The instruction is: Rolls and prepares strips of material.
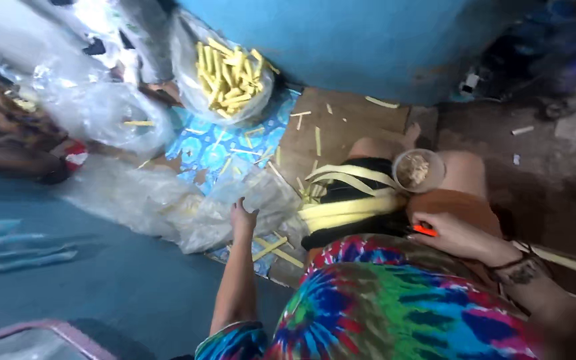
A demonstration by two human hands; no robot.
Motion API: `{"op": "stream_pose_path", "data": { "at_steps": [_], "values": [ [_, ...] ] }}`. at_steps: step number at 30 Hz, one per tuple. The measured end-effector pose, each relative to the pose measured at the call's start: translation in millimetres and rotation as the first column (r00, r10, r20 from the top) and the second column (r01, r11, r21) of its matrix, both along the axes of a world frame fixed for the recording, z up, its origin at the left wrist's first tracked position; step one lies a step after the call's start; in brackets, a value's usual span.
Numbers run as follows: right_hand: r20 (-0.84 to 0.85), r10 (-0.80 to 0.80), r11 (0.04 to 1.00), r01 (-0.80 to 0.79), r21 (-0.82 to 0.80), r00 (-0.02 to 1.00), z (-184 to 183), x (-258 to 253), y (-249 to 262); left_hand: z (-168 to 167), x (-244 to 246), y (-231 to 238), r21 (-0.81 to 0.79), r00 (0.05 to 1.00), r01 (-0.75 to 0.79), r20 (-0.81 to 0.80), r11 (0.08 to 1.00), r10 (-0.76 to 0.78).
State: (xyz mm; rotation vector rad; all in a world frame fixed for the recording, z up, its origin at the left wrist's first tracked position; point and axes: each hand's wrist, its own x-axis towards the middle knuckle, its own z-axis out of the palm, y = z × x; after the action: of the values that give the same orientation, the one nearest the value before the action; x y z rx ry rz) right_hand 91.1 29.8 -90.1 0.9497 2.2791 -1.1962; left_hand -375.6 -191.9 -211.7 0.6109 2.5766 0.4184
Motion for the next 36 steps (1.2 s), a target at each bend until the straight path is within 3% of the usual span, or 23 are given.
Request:
{"op": "stream_pose_path", "data": {
  "at_steps": [3, 5, 8, 10, 12, 14, 19, 23, 25, 28, 32, 34, 36],
  "values": [
    [-0.066, -0.072, 0.997, 0.07, -0.028, 0.995, -6, 15, -11, 53, 68, 64, 0.306, 0.953, 0.288, -0.001, 0.908, -0.302],
    [-0.121, -0.098, 0.995, 0.1, 0.011, 0.988, -9, 20, -13, 88, 116, 104, 0.416, 0.825, 0.536, -0.075, 0.734, -0.56],
    [-0.151, -0.053, 0.99, 0.072, 0.123, 0.987, -23, 22, -10, 117, 165, 146, 0.448, 0.621, 0.744, -0.186, 0.496, -0.762],
    [-0.161, -0.042, 0.988, 0.065, 0.143, 0.986, -31, 23, -8, 113, 183, 169, 0.322, 0.54, 0.827, -0.221, 0.462, -0.812],
    [-0.226, -0.056, 0.988, 0.086, 0.126, 0.973, -34, 26, -7, 99, 191, 190, 0.122, 0.502, 0.864, -0.156, 0.488, -0.85],
    [-0.321, -0.107, 0.985, 0.143, 0.092, 0.941, -34, 30, -6, 89, 193, 200, 0.02, 0.474, 0.878, -0.165, 0.477, -0.865],
    [-0.51, -0.249, 0.921, 0.364, 0.138, 0.823, -15, 17, 12, 115, 201, 195, 0.058, 0.322, 0.945, -0.321, 0.321, -0.891],
    [-0.506, -0.142, 0.919, 0.303, 0.252, 0.85, -13, -24, 32, 109, 193, 198, 0.003, 0.222, 0.972, -0.347, 0.236, -0.911],
    [-0.451, -0.119, 0.94, 0.246, 0.235, 0.885, -18, -39, 40, 122, 185, 195, 0.058, 0.265, 0.964, -0.297, 0.259, -0.917],
    [-0.389, -0.091, 0.97, 0.17, 0.174, 0.916, -25, -46, 40, 135, 177, 164, 0.228, 0.431, 0.895, -0.226, 0.383, -0.873],
    [-0.328, -0.044, 0.992, 0.082, 0.101, 0.944, -32, -42, 32, 112, 178, 110, 0.024, 0.593, 0.8, 0.116, 0.599, -0.797],
    [-0.335, -0.031, 0.992, 0.071, 0.106, 0.942, -33, -40, 28, 109, 183, 97, 0.092, 0.652, 0.75, 0.072, 0.656, -0.755],
    [-0.365, -0.038, 0.987, 0.092, 0.132, 0.93, -27, -39, 27, 117, 188, 93, 0.189, 0.665, 0.735, -0.014, 0.651, -0.747]
  ]
}}
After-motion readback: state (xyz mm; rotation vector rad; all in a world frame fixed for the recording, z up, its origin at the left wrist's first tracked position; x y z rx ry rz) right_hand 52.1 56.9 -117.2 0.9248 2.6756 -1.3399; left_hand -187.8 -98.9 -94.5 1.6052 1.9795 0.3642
